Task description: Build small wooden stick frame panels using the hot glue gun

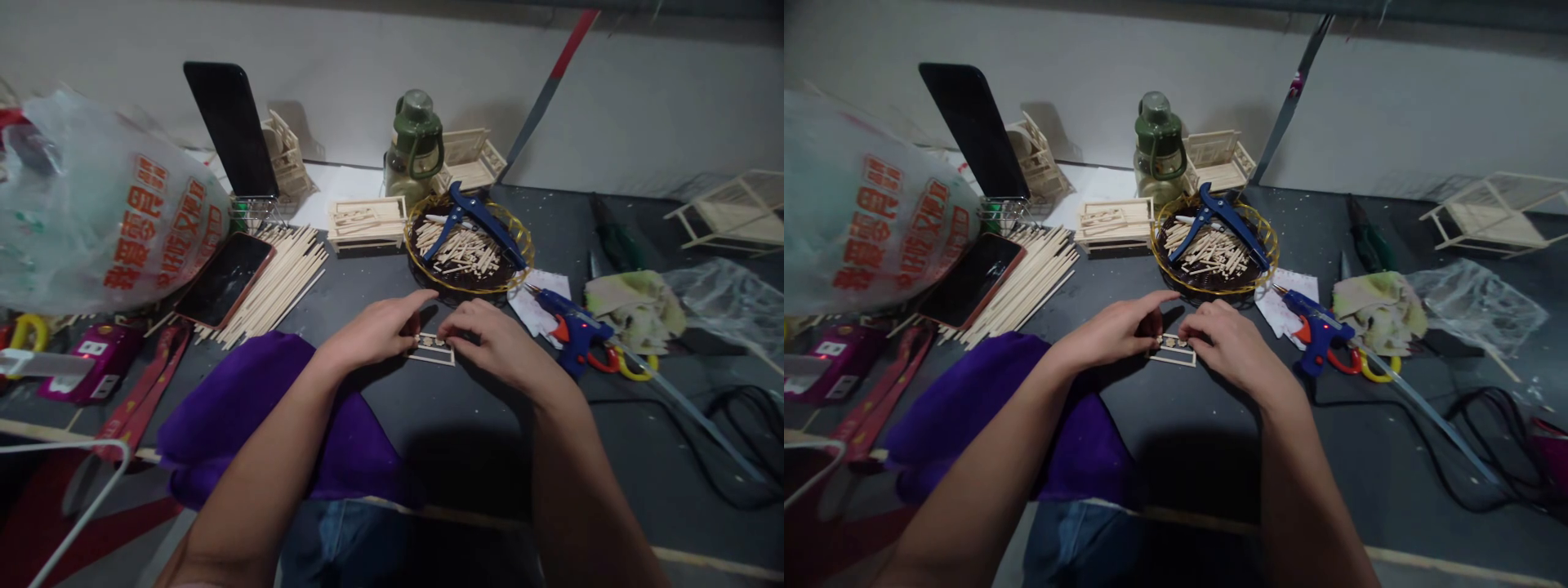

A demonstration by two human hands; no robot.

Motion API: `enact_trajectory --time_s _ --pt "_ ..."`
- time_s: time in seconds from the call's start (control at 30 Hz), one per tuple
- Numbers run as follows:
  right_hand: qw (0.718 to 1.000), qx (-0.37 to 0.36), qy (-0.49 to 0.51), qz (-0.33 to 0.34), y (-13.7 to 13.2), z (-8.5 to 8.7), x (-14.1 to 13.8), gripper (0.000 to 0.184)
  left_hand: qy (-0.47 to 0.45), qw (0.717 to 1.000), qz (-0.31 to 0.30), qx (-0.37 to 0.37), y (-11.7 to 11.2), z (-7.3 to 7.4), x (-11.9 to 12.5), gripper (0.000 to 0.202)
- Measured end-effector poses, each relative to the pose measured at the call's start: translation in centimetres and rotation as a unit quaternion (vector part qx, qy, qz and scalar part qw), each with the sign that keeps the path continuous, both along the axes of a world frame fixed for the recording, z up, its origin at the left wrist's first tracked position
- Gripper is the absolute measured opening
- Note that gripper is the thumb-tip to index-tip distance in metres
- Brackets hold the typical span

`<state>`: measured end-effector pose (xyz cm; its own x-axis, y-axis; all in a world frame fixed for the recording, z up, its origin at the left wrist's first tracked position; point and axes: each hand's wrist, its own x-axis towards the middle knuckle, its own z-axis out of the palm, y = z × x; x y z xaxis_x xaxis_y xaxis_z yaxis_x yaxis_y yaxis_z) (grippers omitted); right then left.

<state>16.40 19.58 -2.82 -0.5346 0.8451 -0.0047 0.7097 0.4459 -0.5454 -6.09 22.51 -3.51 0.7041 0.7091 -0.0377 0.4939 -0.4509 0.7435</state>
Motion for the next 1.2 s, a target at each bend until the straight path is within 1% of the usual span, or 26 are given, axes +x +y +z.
enact_trajectory --time_s 0.13,0.37,0.57,0.8,1.03,1.2 --pt "1.000 0.008 -0.006 0.016 -0.05 -0.33 -0.15 0.016 0.001 1.000 0.000 0.004 0.01 -0.04 -0.02 0.068" --pt "0.998 0.020 -0.058 0.001 0.14 -0.61 -0.21 0.011 -0.001 1.000 0.001 -0.003 -0.04 0.17 -0.03 0.066" --pt "0.998 0.021 -0.067 -0.002 0.14 -0.63 -0.01 0.012 0.006 1.000 0.002 -0.003 -0.03 0.27 0.02 0.067" --pt "0.998 0.020 -0.058 0.003 -0.01 -0.40 -0.35 0.009 0.005 1.000 0.002 0.001 -0.04 -0.05 -0.06 0.067" --pt "0.997 0.032 -0.067 0.009 0.01 -0.70 -0.51 0.015 0.000 1.000 0.000 0.004 -0.04 -0.11 -0.08 0.067" --pt "0.995 0.040 -0.089 -0.010 -0.02 -0.78 -0.72 0.016 0.004 1.000 0.000 0.002 0.00 0.01 0.00 0.068"
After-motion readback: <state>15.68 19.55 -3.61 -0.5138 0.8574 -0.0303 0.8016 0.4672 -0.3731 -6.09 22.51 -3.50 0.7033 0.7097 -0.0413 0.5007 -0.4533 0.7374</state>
